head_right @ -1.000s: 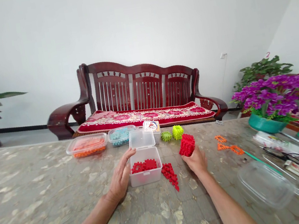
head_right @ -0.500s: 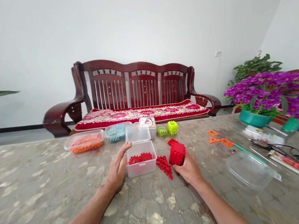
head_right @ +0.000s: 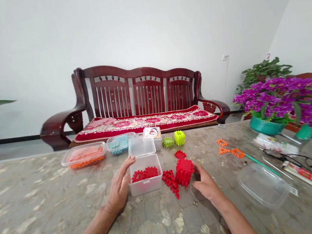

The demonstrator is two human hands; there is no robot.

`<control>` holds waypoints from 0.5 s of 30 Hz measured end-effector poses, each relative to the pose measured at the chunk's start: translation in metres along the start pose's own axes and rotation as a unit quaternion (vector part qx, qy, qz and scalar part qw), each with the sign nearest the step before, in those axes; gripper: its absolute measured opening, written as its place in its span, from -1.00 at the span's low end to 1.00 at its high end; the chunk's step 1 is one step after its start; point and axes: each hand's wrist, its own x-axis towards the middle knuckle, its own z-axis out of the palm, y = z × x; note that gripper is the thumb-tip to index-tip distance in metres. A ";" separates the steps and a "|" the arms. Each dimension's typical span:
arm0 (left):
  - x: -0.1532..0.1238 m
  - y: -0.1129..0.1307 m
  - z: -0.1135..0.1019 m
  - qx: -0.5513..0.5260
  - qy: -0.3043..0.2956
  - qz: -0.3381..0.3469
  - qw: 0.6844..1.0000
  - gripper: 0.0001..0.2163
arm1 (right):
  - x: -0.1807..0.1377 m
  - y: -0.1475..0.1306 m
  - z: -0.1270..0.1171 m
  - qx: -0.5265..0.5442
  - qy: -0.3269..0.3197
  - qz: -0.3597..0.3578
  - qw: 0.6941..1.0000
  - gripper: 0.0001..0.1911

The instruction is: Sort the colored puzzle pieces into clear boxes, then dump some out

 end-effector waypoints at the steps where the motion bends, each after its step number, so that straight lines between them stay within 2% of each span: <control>1: 0.000 0.000 0.000 -0.001 0.001 -0.002 1.000 -0.60 | 0.006 0.006 -0.003 0.022 0.013 0.019 0.999 -0.35; 4: -0.002 0.000 0.000 -0.007 0.000 -0.006 1.000 -0.61 | 0.033 0.017 -0.008 -0.016 0.037 0.052 0.998 -0.38; 6: -0.002 0.000 0.000 -0.011 -0.003 -0.007 1.000 -0.61 | 0.053 0.020 -0.008 -0.091 0.029 0.011 0.995 -0.37; 10: -0.002 0.001 -0.001 -0.017 -0.009 -0.011 1.000 -0.62 | 0.087 0.015 -0.003 -0.217 -0.047 -0.081 0.972 -0.36; 13: -0.002 0.000 -0.001 -0.024 -0.010 -0.008 1.000 -0.62 | 0.099 0.010 0.000 -0.260 -0.108 -0.096 0.955 -0.44; 15: -0.003 -0.001 -0.001 -0.025 -0.012 -0.004 1.000 -0.63 | 0.101 0.007 0.002 -0.265 -0.119 -0.101 0.951 -0.52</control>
